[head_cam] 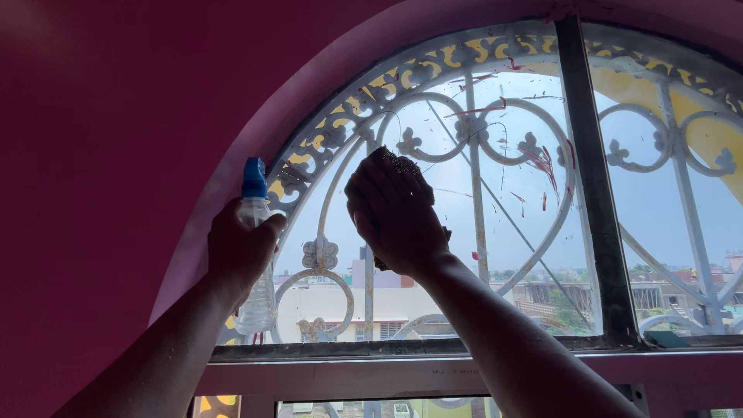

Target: The person cleans a window with a cloth and a spray bottle, wiping the glass and the frame.

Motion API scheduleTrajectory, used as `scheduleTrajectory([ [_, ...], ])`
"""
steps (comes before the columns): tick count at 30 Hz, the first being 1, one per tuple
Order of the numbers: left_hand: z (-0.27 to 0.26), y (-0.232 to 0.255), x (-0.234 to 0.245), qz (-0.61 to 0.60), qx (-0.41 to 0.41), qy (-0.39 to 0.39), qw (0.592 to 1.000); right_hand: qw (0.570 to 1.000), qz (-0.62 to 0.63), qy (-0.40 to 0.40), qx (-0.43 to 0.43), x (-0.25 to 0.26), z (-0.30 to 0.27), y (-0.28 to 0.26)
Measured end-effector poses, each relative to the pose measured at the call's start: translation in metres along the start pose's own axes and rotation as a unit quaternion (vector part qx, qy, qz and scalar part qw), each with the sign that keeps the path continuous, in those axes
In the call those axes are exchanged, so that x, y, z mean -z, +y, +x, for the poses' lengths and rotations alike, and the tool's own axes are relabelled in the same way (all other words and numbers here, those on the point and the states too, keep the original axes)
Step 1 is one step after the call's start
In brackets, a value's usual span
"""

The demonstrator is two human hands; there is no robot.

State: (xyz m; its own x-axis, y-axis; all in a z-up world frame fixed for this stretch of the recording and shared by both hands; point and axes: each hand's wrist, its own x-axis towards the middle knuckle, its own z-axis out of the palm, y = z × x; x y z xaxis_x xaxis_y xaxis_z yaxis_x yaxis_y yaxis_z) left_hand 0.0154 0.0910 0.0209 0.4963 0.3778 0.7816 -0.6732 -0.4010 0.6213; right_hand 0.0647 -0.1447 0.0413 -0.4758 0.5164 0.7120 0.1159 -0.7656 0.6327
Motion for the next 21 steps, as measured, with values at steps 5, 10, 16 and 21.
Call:
scheduleTrajectory([
  [5,0.01,-0.002,0.009,0.061,-0.012,0.003,0.998,0.998,0.015,-0.013,-0.057,-0.013,0.011,0.003],
  [10,0.02,-0.02,0.019,0.059,-0.009,-0.043,0.997,0.995,-0.008,-0.021,-0.096,-0.043,0.026,0.007],
  [16,0.021,-0.03,0.031,0.057,-0.064,-0.119,0.989,0.99,-0.071,0.027,-0.119,-0.068,0.037,-0.001],
  [21,0.018,-0.03,0.032,0.052,-0.059,-0.13,0.988,0.998,-0.03,0.03,-0.054,-0.051,0.036,-0.006],
])
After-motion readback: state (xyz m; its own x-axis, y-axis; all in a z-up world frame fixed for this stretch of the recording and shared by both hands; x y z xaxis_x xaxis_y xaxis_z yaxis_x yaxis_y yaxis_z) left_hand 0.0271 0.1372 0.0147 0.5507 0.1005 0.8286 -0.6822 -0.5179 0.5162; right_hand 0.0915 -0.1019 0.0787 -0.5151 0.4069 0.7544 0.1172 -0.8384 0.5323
